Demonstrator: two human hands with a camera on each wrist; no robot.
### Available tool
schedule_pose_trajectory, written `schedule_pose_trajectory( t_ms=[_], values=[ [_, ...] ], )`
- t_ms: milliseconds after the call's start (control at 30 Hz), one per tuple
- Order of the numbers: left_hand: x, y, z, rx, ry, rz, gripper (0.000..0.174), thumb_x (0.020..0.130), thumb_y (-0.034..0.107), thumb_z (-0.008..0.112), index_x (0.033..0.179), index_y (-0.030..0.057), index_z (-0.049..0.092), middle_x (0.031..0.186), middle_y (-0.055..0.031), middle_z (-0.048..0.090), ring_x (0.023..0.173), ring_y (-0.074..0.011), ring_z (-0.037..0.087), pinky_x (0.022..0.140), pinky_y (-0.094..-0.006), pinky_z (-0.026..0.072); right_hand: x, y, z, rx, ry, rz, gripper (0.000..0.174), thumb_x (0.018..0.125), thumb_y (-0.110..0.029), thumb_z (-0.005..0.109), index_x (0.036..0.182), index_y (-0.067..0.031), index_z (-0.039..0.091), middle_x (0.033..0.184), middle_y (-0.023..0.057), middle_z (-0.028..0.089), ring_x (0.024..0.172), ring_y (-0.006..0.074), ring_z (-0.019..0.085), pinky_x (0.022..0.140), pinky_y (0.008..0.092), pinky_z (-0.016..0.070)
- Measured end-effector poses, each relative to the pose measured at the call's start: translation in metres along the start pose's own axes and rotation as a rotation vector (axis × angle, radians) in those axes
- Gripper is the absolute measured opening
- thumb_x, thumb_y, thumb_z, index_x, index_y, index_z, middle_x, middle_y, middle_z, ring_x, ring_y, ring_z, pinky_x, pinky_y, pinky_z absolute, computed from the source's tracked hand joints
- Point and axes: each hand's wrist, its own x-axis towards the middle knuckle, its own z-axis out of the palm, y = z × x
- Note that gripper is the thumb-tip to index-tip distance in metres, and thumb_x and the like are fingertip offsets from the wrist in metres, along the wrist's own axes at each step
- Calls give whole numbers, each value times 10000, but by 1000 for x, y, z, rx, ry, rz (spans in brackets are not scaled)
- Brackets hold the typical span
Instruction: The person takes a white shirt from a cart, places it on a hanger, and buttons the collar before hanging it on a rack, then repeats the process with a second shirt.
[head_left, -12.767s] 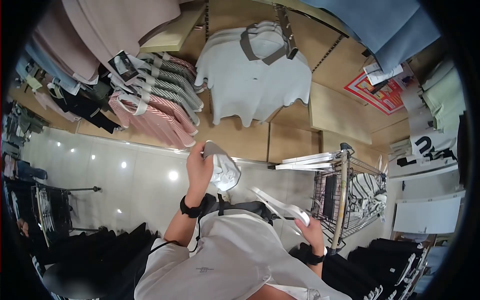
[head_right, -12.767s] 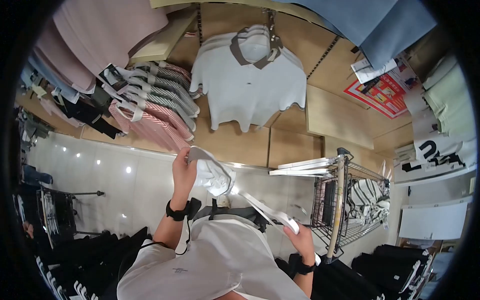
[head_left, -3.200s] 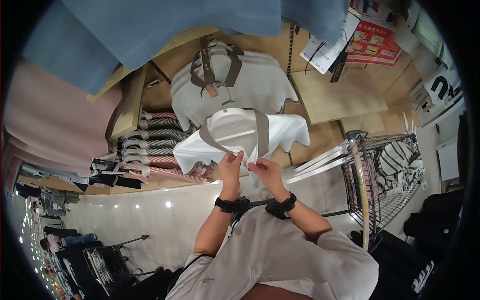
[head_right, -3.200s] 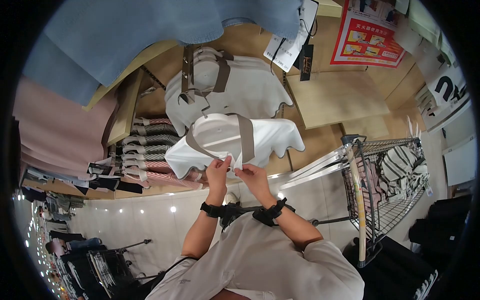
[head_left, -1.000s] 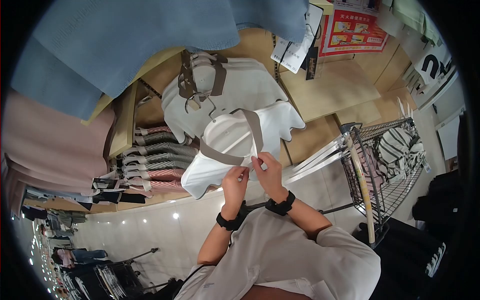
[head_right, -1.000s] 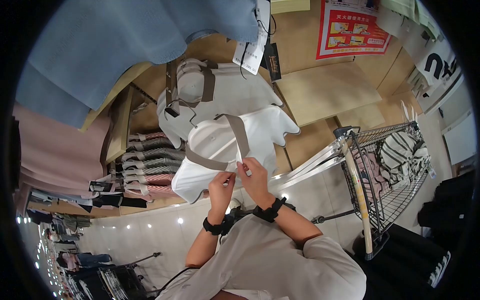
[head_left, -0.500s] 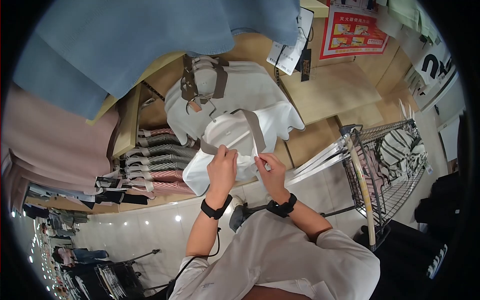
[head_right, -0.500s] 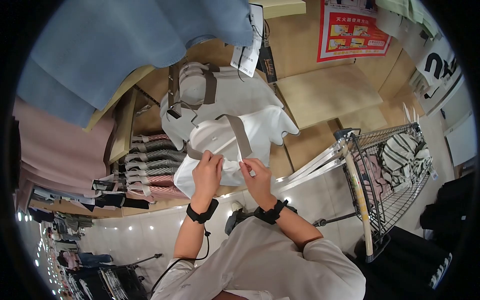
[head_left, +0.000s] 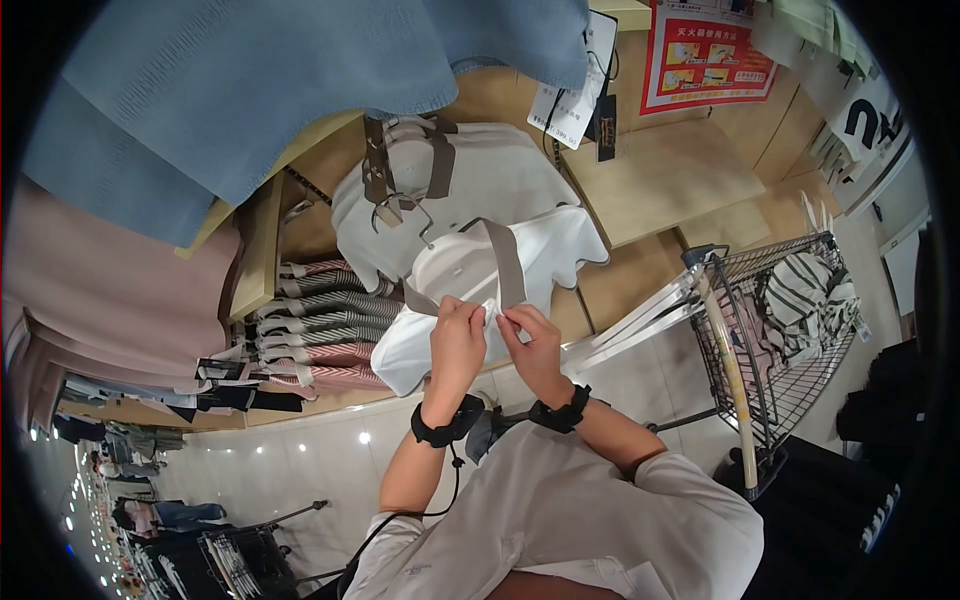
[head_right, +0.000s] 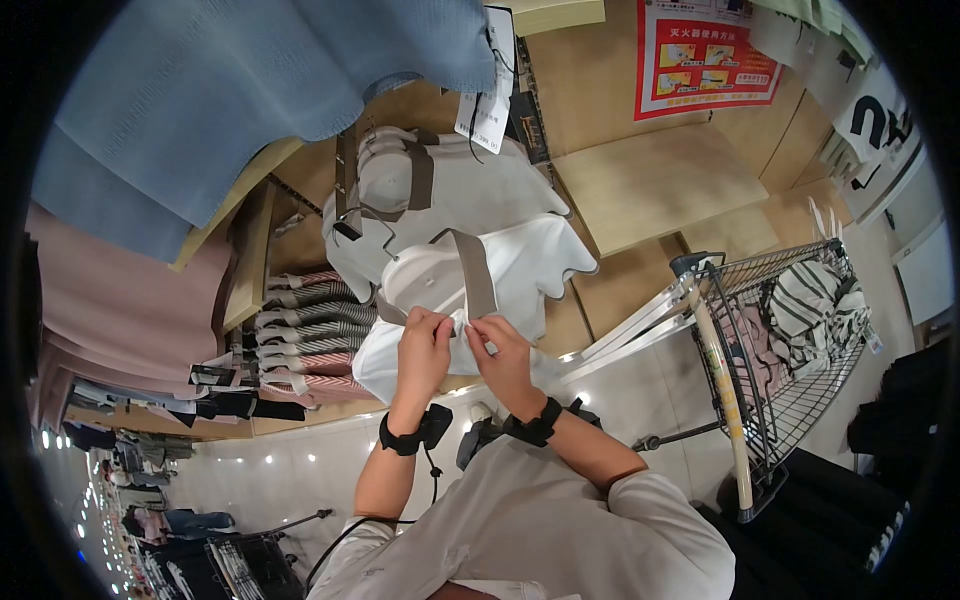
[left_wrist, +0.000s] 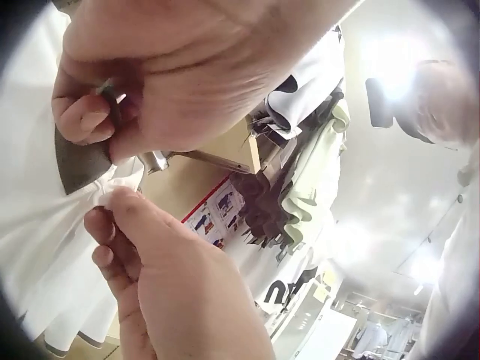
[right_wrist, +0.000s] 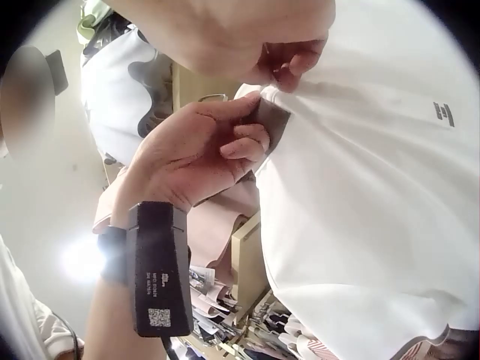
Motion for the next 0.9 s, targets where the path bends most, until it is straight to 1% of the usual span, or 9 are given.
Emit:
schedule_pose_trajectory(
  t_ms=[100, 167, 333, 433, 500, 533, 600, 667, 900],
  values=[
    [-2, 5, 2, -54, 5, -29, 116, 907, 64, 573, 881, -32, 632, 899, -183, 556, 777, -403, 600, 665, -458, 483, 2, -4, 2, 1, 18, -5, 127, 835, 30, 693, 955, 46, 655, 851, 110, 643, 678, 159, 578, 625, 259, 479],
    [-5, 6, 3, -32, 30, 20, 110, 902, 44, 584, 937, -47, 637, 878, -171, 556, 751, -353, 591, 665, -394, 475, 0, -5, 2, -5, 20, -8, 130, 834, 31, 694, 958, 45, 655, 856, 113, 643, 678, 165, 579, 625, 261, 480],
    [-5, 9, 5, -15, 48, 79, 91, 893, 26, 589, 929, -46, 632, 885, -169, 555, 747, -360, 589, 659, -399, 474, 2, -3, 1, -26, 23, -44, 138, 831, 33, 696, 964, 41, 657, 876, 124, 648, 687, 181, 595, 633, 269, 487],
    [-6, 11, 4, -22, 63, 88, 74, 884, 17, 594, 908, -43, 629, 885, -170, 550, 745, -367, 588, 654, -402, 475, 0, -6, 1, -41, 23, -52, 138, 829, 43, 689, 964, 40, 659, 887, 136, 654, 713, 207, 625, 644, 285, 498],
    [-7, 12, 4, -19, 70, 90, 66, 882, 14, 594, 898, -42, 626, 885, -171, 547, 743, -372, 588, 649, -405, 476, 0, -10, -1, -69, -15, -62, 140, 827, 58, 676, 964, 37, 661, 893, 150, 654, 741, 251, 648, 652, 300, 506],
    [-7, 13, 3, 18, 49, 105, 62, 880, 11, 591, 887, -40, 625, 881, -170, 541, 736, -377, 588, 640, -412, 475, 0, -10, -2, -69, -16, -65, 140, 827, 58, 676, 964, 37, 661, 893, 150, 654, 741, 251, 648, 652, 300, 506],
    [-7, 14, 3, 52, 38, 117, 58, 878, 8, 588, 876, -38, 624, 878, -169, 536, 728, -382, 588, 632, -419, 474, -1, -12, -2, -130, -44, -97, 153, 827, 73, 661, 974, 34, 661, 897, 161, 650, 756, 286, 654, 656, 311, 509],
    [-9, 15, 4, 62, 35, 109, 62, 878, 8, 582, 863, -33, 626, 872, -166, 530, 713, -385, 588, 617, -430, 471, -5, -13, -2, -139, -55, -105, 157, 827, 76, 656, 978, 33, 660, 899, 163, 648, 757, 290, 653, 656, 313, 510],
    [-13, 7, 5, 82, 86, 109, 98, 885, 47, 599, 824, -28, 614, 858, -158, 529, 697, -374, 584, 610, -422, 477, -4, -9, 1, -140, -86, -145, 194, 807, 102, 641, 988, 34, 653, 915, 162, 642, 782, 310, 648, 678, 325, 512]
  ],
)
